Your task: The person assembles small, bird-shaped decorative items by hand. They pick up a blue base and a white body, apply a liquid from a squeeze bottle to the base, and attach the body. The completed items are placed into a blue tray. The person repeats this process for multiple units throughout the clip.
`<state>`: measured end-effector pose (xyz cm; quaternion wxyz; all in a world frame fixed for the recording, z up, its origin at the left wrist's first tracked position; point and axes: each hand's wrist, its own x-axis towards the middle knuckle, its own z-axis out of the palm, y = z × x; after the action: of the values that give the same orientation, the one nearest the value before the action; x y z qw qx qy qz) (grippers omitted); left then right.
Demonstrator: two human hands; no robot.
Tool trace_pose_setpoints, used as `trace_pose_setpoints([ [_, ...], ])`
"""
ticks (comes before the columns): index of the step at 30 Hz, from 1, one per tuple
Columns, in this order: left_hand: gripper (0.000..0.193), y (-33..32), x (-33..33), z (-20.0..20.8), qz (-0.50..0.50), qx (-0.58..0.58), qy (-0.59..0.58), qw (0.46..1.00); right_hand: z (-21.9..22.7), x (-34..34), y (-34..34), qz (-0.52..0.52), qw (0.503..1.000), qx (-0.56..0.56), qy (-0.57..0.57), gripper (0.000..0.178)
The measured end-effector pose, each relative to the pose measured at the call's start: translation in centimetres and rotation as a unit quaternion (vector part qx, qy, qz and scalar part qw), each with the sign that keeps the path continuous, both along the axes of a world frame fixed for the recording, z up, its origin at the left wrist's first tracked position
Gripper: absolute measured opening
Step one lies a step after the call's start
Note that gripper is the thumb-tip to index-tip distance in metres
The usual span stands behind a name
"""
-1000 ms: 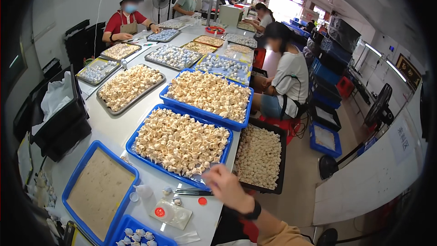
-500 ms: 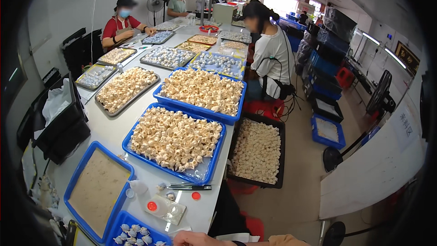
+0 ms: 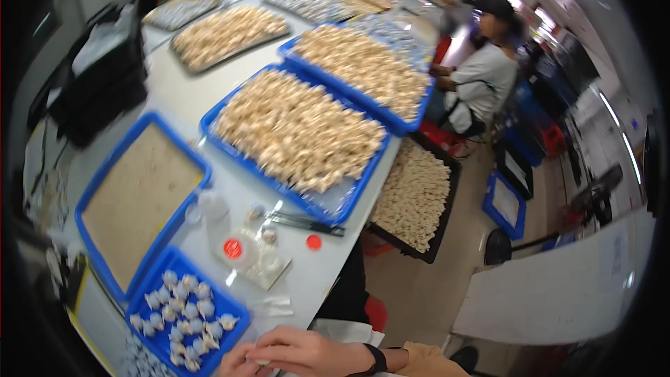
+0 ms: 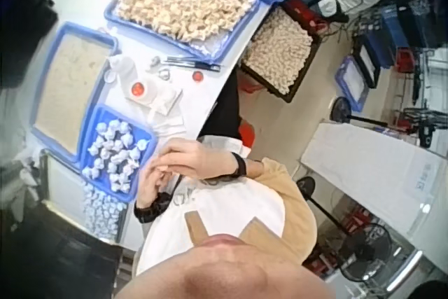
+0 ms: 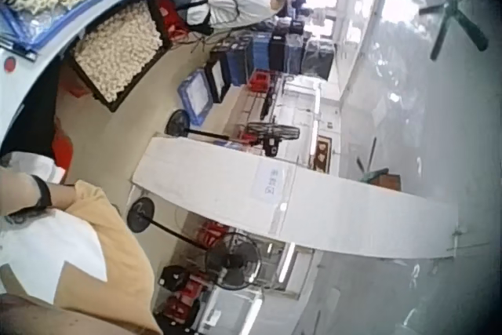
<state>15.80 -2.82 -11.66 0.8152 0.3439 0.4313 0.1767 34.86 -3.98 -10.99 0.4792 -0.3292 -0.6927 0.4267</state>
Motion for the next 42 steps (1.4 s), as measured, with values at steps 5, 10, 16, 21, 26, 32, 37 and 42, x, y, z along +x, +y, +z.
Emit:
trace_pose_setpoints([
  [5,0.03,0.0,-1.4,-2.2,-0.02,-0.022,-0.072,0.997,-1.6,-0.8,0.9,-0.003,0.997,-0.04,-0.061,0.033],
  [10,0.033,0.4,-1.5,-1.2,0.031,0.005,-0.058,0.998,-1.7,0.9,1.7,-0.017,0.992,0.044,-0.118,0.03],
  [16,0.03,0.4,-2.3,-2.2,0.086,-0.026,-0.102,0.991,-2.1,5.2,4.2,-0.314,0.944,-0.063,-0.08,0.028],
  [21,0.029,-0.2,-2.7,-2.5,0.131,0.054,-0.143,0.98,-3.2,5.5,6.2,-0.249,0.95,-0.052,-0.179,0.027],
  [26,0.032,-0.2,-2.8,-2.5,0.18,0.084,-0.165,0.966,-3.1,4.8,7.1,-0.228,0.943,-0.035,-0.24,0.03],
  [32,0.033,0.1,-3.1,-2.6,0.163,0.065,-0.138,0.975,-3.4,3.9,7.8,-0.204,0.92,0.034,-0.333,0.035],
  [37,0.032,0.3,-3.4,-2.6,0.118,0.1,-0.118,0.981,-3.1,3.8,8.0,-0.196,0.9,0.089,-0.379,0.039],
  [42,0.029,0.1,-2.4,-1.8,0.142,0.095,-0.082,0.982,-2.0,2.8,8.1,-0.196,0.871,0.073,-0.445,0.037],
])
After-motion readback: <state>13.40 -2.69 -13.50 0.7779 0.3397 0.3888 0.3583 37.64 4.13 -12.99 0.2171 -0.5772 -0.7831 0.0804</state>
